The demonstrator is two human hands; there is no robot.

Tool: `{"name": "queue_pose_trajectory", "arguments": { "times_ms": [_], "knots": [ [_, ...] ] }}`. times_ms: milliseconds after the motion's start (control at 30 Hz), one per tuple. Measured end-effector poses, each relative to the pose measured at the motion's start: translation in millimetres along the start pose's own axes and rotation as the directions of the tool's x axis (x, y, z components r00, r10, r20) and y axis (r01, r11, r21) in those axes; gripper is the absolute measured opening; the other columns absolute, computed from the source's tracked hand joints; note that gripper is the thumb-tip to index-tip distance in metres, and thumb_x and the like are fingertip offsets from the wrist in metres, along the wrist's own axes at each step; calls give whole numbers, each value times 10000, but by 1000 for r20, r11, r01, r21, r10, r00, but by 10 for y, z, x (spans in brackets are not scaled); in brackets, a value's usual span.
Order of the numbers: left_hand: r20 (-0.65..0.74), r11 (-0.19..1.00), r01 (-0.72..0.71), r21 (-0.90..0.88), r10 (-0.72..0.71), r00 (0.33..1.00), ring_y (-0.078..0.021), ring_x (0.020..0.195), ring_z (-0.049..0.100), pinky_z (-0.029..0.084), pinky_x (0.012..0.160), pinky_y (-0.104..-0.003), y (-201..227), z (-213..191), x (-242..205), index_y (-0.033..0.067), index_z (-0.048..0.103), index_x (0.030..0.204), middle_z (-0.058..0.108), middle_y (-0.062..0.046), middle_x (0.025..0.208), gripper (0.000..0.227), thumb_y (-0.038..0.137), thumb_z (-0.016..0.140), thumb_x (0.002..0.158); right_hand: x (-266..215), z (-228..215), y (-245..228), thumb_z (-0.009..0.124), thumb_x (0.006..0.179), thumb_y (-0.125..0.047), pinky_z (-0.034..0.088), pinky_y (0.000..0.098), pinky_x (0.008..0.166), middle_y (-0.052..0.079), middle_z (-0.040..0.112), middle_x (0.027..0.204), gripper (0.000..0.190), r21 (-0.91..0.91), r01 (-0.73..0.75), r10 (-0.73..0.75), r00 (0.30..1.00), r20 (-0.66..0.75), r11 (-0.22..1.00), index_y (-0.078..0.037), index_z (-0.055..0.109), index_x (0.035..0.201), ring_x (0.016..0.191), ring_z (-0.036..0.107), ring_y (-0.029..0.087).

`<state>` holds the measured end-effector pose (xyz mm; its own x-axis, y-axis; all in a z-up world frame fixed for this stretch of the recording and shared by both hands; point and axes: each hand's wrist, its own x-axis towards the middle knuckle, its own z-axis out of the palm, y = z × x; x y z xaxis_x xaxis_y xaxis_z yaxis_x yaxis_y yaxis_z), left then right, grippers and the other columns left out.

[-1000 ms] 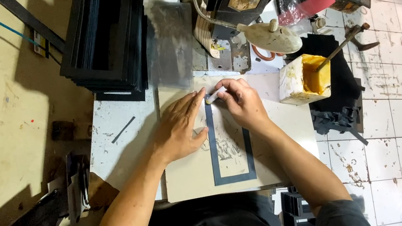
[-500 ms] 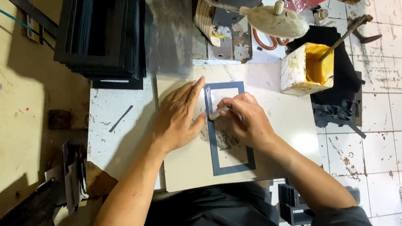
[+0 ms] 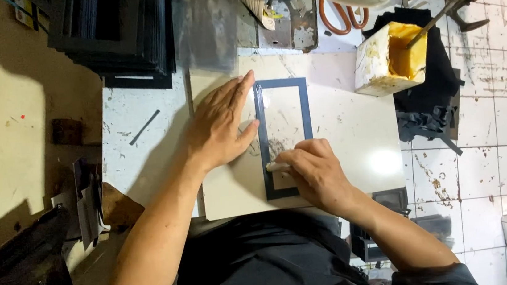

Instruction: The person applies glue to the edges of rectangular leather frames using a spatula and stacks them.

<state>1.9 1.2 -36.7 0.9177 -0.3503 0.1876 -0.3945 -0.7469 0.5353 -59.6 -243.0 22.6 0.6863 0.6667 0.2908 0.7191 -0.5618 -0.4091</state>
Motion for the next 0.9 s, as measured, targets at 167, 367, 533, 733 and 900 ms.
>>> {"name": "queue_pose_trajectory", "arguments": {
  "times_ms": [167,367,533,733,900],
  "knots": [
    [-5,1000,-14,0,14,1000,-363,1468,387,271,1230,-492,-8,2,-3,100,131,1614,381,-215,1600,912,365,664,923,-122,-60,-155,783,819,-121,420,374,873,23,720,1058,357,-1,57,-57,998,37,998,-63,673,1154,1005,573,234],
    [3,1000,-10,-3,10,1000,-363,1481,375,261,1239,-497,-18,14,-2,98,137,1622,373,-210,1612,894,352,658,941,-266,-132,-235,745,838,-155,433,389,929,48,729,1155,402,-59,201,-197,978,68,978,-68,665,1222,1036,580,229],
    [13,1000,19,-17,-19,1000,-358,1480,367,258,1234,-486,95,-118,-11,109,139,1613,376,-200,1605,888,332,662,931,-413,-536,-13,705,892,-34,491,326,897,20,734,1167,291,-37,109,-107,993,40,993,-75,665,1177,1067,579,225],
    [2,999,-41,-22,41,999,-366,1484,371,282,1238,-471,314,-97,-115,64,240,1608,391,-237,1596,798,266,663,962,-306,-1293,378,667,951,64,499,343,886,45,733,1091,191,-81,-151,120,946,-302,985,-57,680,1099,1044,589,214],
    [35,950,-274,-152,283,959,-463,1443,366,239,1189,-581,1144,-21,-480,-3,670,1100,498,-235,1445,445,290,794,788,-68,-1525,899,717,1007,-55,516,399,835,101,681,1012,144,-124,-478,371,797,-477,869,-65,732,1149,981,599,270]
  ]
}}
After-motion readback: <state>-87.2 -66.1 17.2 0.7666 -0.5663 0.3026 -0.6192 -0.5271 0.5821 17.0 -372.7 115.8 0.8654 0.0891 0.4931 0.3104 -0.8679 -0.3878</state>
